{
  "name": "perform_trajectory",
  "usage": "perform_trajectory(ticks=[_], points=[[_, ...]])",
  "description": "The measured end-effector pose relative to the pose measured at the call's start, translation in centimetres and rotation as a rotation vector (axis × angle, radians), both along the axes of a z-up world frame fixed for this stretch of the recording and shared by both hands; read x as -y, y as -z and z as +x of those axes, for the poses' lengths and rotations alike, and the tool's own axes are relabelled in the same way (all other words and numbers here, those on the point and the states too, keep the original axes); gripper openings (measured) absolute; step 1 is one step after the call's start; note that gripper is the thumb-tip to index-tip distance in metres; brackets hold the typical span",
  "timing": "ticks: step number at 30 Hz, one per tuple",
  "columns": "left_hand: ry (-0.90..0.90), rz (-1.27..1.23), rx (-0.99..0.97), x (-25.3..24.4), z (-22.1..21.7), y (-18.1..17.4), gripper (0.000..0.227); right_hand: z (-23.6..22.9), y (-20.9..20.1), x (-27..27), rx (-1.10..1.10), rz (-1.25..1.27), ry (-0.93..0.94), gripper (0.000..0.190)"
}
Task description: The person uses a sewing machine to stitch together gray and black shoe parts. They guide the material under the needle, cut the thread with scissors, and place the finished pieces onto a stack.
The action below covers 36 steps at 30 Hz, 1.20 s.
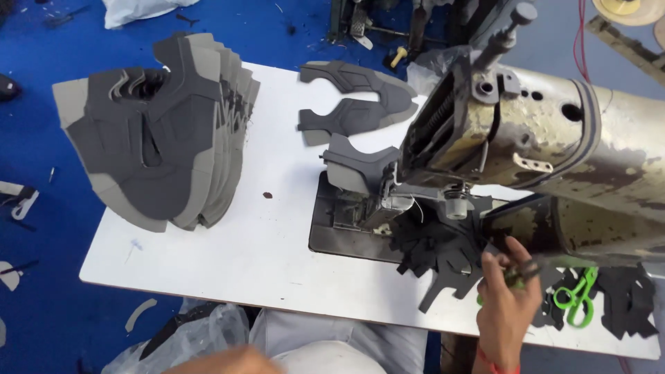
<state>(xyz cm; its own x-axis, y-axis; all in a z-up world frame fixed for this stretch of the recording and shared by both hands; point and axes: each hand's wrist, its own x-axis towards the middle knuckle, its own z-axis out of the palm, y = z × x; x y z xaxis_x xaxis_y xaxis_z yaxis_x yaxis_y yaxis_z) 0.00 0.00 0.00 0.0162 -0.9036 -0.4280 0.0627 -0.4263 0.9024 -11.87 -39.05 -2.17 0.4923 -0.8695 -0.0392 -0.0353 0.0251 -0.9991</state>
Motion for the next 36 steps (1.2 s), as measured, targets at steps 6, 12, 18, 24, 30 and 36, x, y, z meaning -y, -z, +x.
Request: perform_trajectory(ticks=[6,12,18,24,30,36], points=[[-0.317,-0.275,0.111,13.3,-1.3,2.6,0.045,-3.6,1.6,-5.7,0.074,0.034,-0.130,0.054],[-0.545,-0.391,-0.186,19.0,-1.0,4.9,0.033,-4.2,3.5,-9.1,-0.031,-0.129,-0.386,0.032],[-0.632,-0.244,-0.024,15.7,0.5,3.6,0.025,-4.5,3.3,-9.2,-0.252,-0.287,-0.428,0.012],[-0.235,-0.365,0.758,9.0,0.4,2.8,0.036,-1.2,-0.4,-9.3,-0.293,-0.053,-0.467,0.046],[-0.240,-0.321,1.207,2.1,5.8,7.4,0.028,-1.1,2.6,-9.8,-0.523,-0.095,-0.741,0.015],[-1.218,0.270,1.594,-9.2,18.9,0.8,0.053,-5.3,9.9,-4.2,-0.447,0.182,-0.594,0.011]])
